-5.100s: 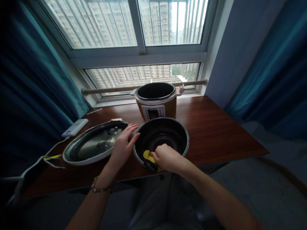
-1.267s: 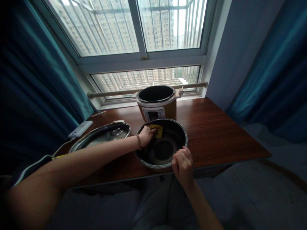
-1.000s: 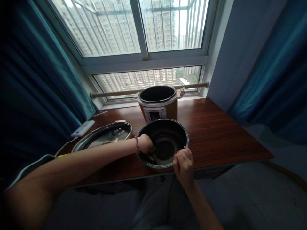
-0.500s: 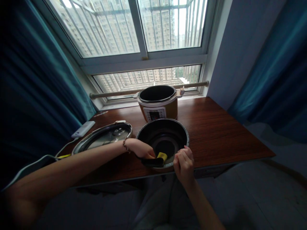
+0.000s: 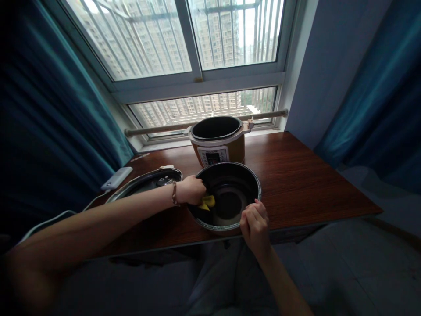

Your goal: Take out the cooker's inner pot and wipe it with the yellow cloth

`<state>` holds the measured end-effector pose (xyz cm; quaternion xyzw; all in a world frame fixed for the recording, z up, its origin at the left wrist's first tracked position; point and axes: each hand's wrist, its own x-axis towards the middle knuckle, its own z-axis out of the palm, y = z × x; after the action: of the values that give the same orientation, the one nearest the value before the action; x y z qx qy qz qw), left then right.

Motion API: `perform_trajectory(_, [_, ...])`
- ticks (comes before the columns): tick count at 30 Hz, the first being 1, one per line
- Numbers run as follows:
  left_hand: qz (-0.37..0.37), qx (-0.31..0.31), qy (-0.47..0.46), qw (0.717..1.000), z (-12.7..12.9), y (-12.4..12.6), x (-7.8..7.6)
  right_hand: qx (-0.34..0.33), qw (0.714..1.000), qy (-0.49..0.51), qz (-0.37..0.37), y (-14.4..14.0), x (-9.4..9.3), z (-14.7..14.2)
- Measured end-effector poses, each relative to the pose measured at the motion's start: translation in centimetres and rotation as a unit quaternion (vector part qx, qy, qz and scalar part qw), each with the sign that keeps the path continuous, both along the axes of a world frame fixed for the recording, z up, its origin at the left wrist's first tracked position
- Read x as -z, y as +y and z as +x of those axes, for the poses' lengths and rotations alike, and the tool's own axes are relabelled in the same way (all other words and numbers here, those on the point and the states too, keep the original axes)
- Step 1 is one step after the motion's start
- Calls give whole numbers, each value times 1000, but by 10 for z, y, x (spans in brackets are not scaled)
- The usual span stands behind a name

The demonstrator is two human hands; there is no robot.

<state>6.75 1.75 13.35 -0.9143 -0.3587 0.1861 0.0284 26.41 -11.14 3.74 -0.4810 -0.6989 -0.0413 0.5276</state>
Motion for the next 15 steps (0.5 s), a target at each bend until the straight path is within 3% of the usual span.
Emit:
perform_trajectory(8, [58, 75, -50, 994, -11, 20, 15, -1, 1000, -7, -3, 0, -1, 1])
perform_trajectory(15, [-29, 49, 25, 998, -5, 10, 19, -4, 1000, 0, -6, 0, -1, 1])
